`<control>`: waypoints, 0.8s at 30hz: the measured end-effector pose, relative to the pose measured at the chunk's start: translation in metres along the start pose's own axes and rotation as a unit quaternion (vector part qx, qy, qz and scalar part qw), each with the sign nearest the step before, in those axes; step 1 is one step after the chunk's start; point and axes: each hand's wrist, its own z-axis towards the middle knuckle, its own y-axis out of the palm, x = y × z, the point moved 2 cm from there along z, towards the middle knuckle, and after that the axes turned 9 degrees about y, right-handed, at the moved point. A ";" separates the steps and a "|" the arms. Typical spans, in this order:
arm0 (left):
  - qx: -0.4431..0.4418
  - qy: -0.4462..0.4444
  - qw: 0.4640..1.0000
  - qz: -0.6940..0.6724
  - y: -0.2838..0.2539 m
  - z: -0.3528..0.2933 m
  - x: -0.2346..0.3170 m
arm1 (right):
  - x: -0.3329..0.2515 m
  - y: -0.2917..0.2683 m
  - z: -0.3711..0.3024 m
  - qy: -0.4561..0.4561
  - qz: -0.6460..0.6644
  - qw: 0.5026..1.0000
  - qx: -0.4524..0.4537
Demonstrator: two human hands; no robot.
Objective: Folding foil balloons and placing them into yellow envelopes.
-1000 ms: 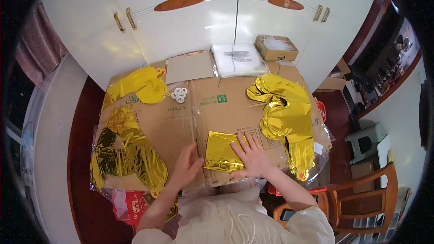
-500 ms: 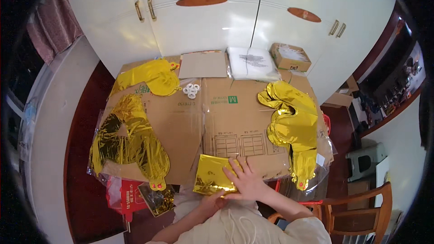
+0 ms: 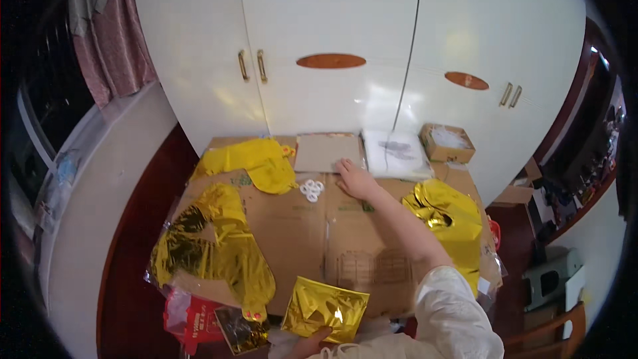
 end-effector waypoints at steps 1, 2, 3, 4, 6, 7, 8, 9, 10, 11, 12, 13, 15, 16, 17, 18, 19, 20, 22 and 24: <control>0.016 0.022 1.000 -0.001 -0.028 0.018 -0.013 | 0.006 0.012 0.021 -0.018 -0.045 0.999 0.018; 0.034 0.059 0.995 -0.069 -0.031 0.012 -0.007 | -0.004 0.018 0.035 -0.013 -0.069 0.998 -0.005; -0.030 0.112 0.981 -0.155 -0.031 0.003 0.004 | 0.000 0.027 0.045 -0.015 -0.075 0.996 -0.037; -0.105 0.153 0.953 -0.240 -0.033 -0.005 0.019 | 0.007 0.033 0.055 -0.015 -0.081 0.994 -0.067; 0.049 0.093 0.990 -0.093 -0.066 0.004 0.032 | 0.015 0.043 0.065 -0.019 -0.085 0.990 -0.113; 0.079 0.106 0.977 -0.166 -0.044 -0.009 0.059 | 0.020 0.044 0.066 -0.022 -0.086 0.988 -0.125; 0.111 0.122 0.957 -0.241 -0.022 -0.026 0.085 | 0.019 0.048 0.062 -0.027 -0.080 0.986 -0.143; 0.139 0.143 0.930 -0.310 0.000 -0.041 0.112 | 0.019 0.045 0.057 -0.057 -0.045 0.993 -0.088; 0.126 0.168 0.921 -0.329 -0.010 -0.031 0.110 | 0.020 0.039 0.061 -0.030 -0.055 0.986 -0.158; 0.108 0.191 0.911 -0.349 -0.020 -0.017 0.109 | 0.025 0.034 0.064 -0.038 -0.067 0.980 -0.183; 0.085 0.243 0.898 -0.358 -0.018 -0.013 0.119 | 0.028 0.030 0.068 -0.045 -0.080 0.974 -0.205; 0.063 0.294 0.881 -0.365 -0.015 -0.012 0.128 | 0.027 0.029 0.069 -0.052 -0.093 0.968 -0.227; 0.061 0.336 0.878 -0.336 -0.007 -0.018 0.145 | 0.018 0.024 0.068 -0.050 -0.091 0.970 -0.222; 0.060 0.358 0.875 -0.321 -0.005 -0.022 0.149 | 0.012 0.023 0.065 -0.060 -0.103 0.970 -0.209; 0.050 0.357 0.874 -0.324 -0.006 -0.021 0.149 | 0.010 0.020 0.063 -0.068 -0.118 0.971 -0.195; 0.040 0.357 0.874 -0.328 -0.007 -0.020 0.149 | 0.010 0.020 0.061 -0.062 -0.115 0.973 -0.192; 0.030 0.356 0.874 -0.331 -0.008 -0.019 0.148 | 0.012 0.021 0.058 -0.057 -0.112 0.974 -0.190; 0.032 0.351 0.873 -0.339 -0.010 -0.018 0.147 | 0.010 0.019 0.057 -0.051 -0.107 0.975 -0.188; 0.036 0.340 0.870 -0.355 -0.011 -0.017 0.144 | 0.008 0.015 0.060 -0.058 -0.116 0.968 -0.213; 0.030 0.354 0.865 -0.355 -0.010 -0.019 0.144 | 0.005 0.014 0.058 -0.068 -0.125 0.965 -0.218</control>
